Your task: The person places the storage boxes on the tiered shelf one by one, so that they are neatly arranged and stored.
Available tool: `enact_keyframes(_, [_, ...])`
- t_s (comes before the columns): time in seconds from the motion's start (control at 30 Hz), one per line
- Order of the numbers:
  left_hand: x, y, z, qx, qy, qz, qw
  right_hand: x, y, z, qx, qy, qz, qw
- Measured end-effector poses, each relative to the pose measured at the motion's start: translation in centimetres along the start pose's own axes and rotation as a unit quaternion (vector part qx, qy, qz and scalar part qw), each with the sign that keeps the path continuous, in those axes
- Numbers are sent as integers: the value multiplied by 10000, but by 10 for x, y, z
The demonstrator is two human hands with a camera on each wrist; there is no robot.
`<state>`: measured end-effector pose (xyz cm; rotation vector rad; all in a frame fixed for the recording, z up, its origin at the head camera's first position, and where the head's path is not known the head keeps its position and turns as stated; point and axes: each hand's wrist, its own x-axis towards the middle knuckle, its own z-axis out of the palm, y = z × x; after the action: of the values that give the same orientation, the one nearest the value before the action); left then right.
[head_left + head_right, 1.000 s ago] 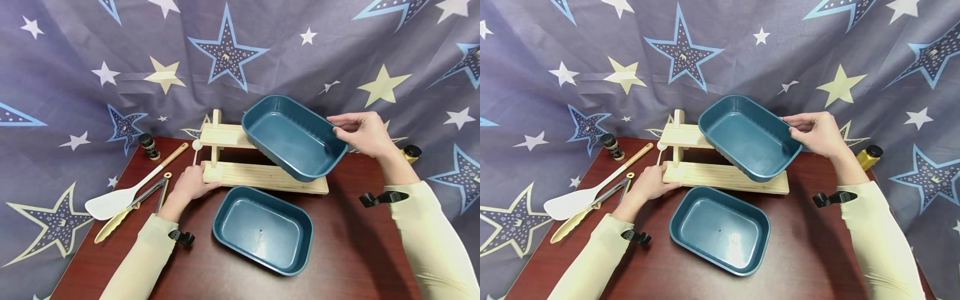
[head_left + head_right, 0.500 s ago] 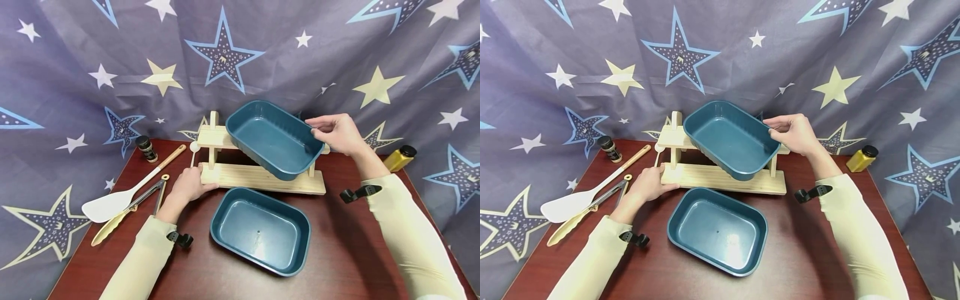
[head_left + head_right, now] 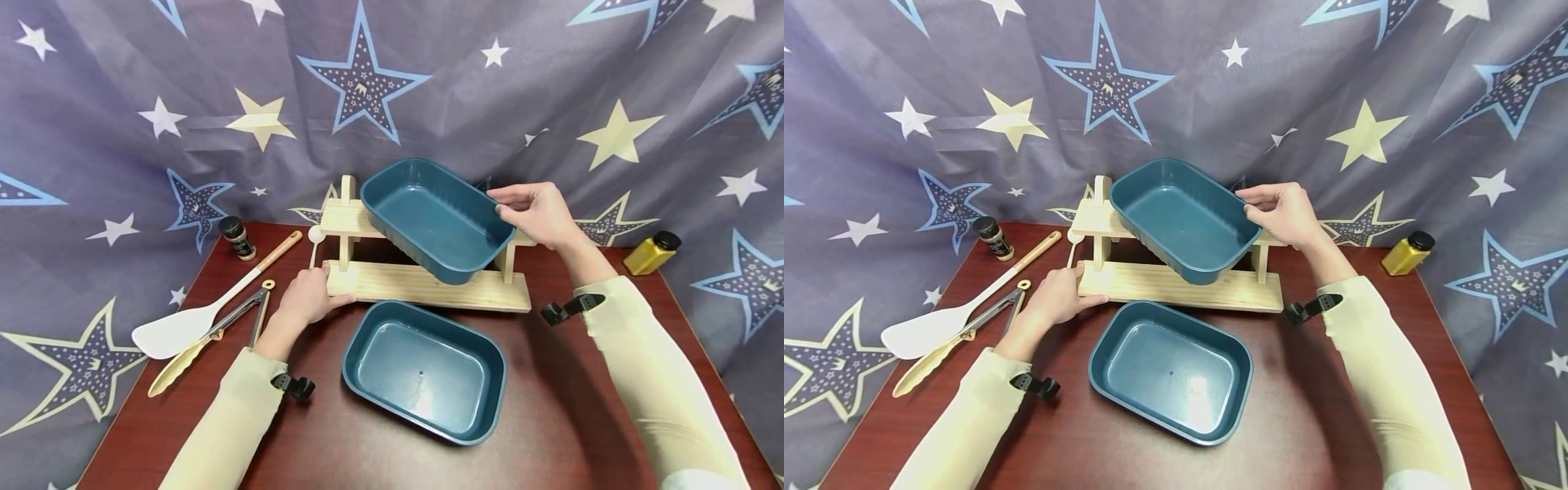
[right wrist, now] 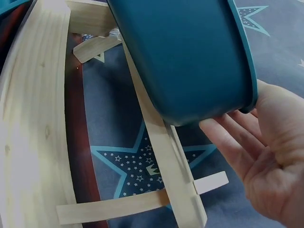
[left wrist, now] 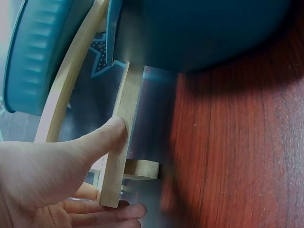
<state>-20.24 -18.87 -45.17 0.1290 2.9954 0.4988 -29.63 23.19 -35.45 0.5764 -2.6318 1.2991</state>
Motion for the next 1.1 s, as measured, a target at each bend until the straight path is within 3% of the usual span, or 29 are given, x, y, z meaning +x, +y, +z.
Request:
enact_keyframes(0.37, [-1, 0, -1, -57, -21, -32, 10000, 9, -10, 4, 60, 72, 473, 9988])
enact_keyframes(0.7, [-1, 2, 0, -13, 46, 56, 10000, 8, -14, 9, -394, 682, 792, 9937])
enact_keyframes(0.9, [-2, 2, 0, -97, 97, 56, 9999, -3, -19, 5, -376, 959, 831, 9912])
enact_keyframes(1.1, [-3, 1, 1, -38, 79, 26, 10000, -25, -27, 1, -384, 855, 995, 9906])
